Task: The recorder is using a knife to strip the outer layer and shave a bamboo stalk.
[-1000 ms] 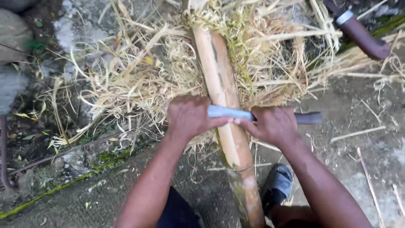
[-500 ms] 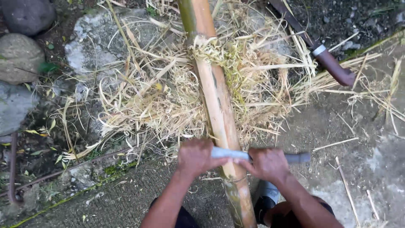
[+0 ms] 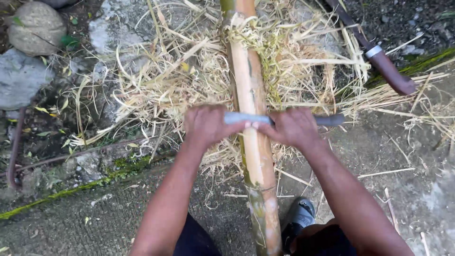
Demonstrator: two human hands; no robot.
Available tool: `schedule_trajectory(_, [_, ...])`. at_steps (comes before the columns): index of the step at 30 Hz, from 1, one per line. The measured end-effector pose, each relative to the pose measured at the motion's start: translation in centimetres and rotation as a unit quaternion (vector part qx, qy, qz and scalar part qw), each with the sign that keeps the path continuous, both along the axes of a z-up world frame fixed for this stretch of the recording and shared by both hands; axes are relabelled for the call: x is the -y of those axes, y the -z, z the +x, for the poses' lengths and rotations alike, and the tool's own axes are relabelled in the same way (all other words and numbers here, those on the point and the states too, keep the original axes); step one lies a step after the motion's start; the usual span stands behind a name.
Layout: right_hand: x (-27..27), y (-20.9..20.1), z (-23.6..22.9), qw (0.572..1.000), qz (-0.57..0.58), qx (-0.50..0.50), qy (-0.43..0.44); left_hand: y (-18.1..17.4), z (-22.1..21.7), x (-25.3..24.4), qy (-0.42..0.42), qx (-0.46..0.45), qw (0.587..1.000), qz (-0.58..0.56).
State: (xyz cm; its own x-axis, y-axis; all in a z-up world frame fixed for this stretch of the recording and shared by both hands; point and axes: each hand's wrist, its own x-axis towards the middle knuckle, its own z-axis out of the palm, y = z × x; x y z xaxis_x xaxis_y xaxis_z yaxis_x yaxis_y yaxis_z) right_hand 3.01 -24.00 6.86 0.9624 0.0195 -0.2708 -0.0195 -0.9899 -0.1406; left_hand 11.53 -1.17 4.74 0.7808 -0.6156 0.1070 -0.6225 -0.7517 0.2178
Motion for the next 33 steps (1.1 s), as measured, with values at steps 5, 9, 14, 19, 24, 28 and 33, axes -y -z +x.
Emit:
schedule_trajectory(5, [-0.9,4.5,-13.7,0.998,0.035,-0.048,0.004,3.4,-12.7,-1.5,0.034,0.052,0.997,0.041])
schedule_trajectory(9, [-1.0,5.3,-17.7,0.998,0.035,-0.047,0.010,6.2,-16.8,-1.7,0.079,0.039,0.993,-0.085])
schedule_trajectory(14, [0.2,5.0,-10.6,0.993,-0.031,-0.114,-0.002,5.0,-8.8,-0.1,0.072,0.081,0.994,0.002])
schedule_trajectory(19, [0.4,3.8,-7.3,0.999,0.032,0.001,0.022,1.8,-4.8,0.3,0.056,0.087,0.994,-0.035])
schedule_trajectory(24, [0.0,4.6,-13.1,0.988,0.045,-0.135,0.054,2.7,-11.2,-0.2,0.093,0.012,0.993,0.067])
schedule_trajectory(28, [0.4,4.1,-11.2,0.996,0.031,-0.084,0.029,2.7,-9.7,0.2,0.074,0.043,0.990,-0.108])
schedule_trajectory(33, [0.1,3.6,-10.3,0.990,-0.001,-0.143,0.018,2.7,-9.1,0.2,0.088,0.025,0.994,-0.064])
